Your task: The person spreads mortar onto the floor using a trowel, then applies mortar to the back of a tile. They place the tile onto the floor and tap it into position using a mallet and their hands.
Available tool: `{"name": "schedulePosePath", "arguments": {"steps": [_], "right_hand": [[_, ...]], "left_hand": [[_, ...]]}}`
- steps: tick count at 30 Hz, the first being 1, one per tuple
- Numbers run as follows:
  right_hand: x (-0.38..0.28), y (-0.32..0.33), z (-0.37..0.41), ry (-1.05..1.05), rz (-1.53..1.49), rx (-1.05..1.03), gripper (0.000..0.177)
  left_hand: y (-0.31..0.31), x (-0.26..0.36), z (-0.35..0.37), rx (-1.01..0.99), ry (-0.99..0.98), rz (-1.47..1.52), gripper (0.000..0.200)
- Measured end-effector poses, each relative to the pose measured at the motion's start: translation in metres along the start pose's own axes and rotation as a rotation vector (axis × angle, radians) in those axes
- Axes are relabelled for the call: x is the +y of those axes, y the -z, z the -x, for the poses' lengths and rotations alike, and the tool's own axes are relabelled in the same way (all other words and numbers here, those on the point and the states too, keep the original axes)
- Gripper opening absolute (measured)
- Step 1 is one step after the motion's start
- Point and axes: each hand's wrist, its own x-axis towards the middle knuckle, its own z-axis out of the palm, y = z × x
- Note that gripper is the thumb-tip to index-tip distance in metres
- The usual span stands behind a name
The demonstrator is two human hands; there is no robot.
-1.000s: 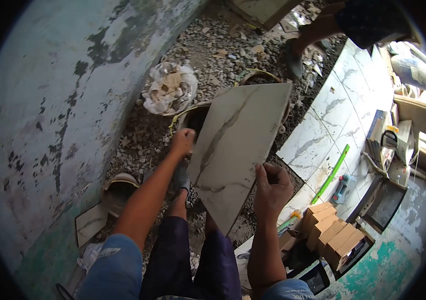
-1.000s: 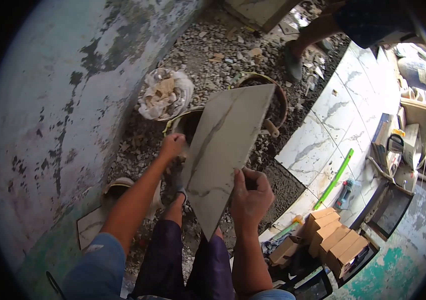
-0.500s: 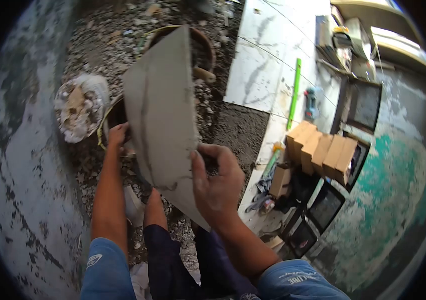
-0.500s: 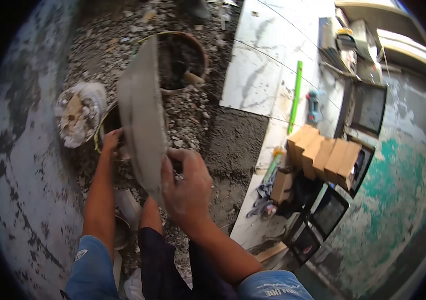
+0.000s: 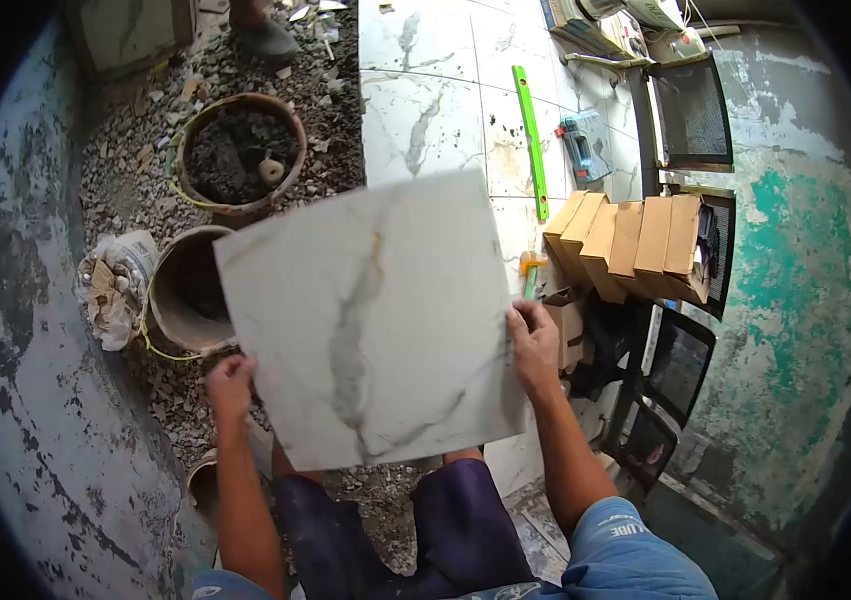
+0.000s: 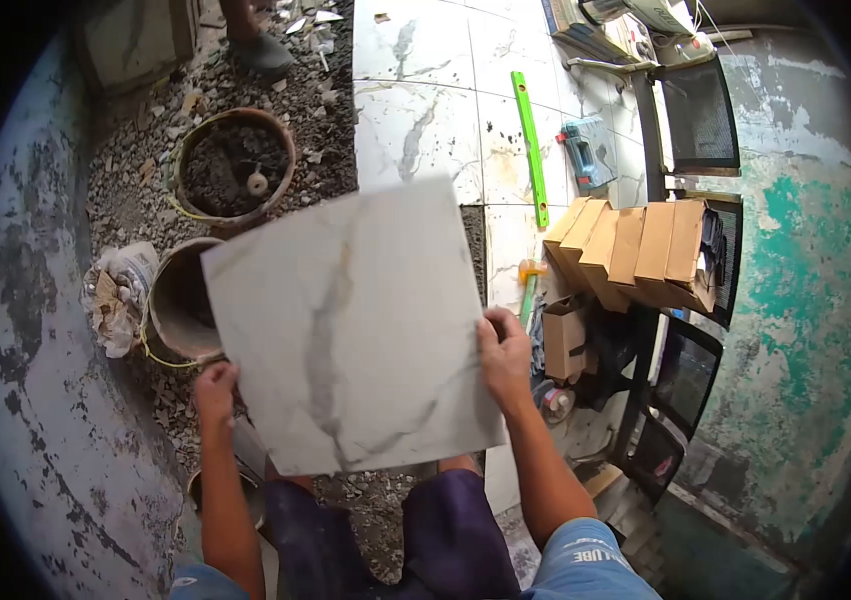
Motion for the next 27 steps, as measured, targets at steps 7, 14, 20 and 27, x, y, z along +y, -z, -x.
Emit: {"name": "schedulePosePath", "arguments": {"steps": [7, 14, 20, 27], "right_hand": [[0.217, 0.118, -0.048, -0.17, 0.018, 0.092, 0.018], [0.341, 0.126, -0.192, -0.263, -0.096, 0.028, 0.023], [0.365, 0.092, -0.314, -0.178, -0.166, -0.048, 0.019], [0.368, 0.069, -0.357, -0.3, -0.259, -0.149, 0.017]], "left_hand": [[-0.165, -0.054, 0.039, -0.052, 0.102, -0.186, 0.013], [-0.278, -0.095, -0.034, -0.085, 0.084, -0.238, 0.021], [-0.335, -0.052, -0.109, -0.055, 0.139, -0.197, 0.018], [-0.341, -0.045, -0.163, -0.17, 0.1, -0.183, 0.028]]}}
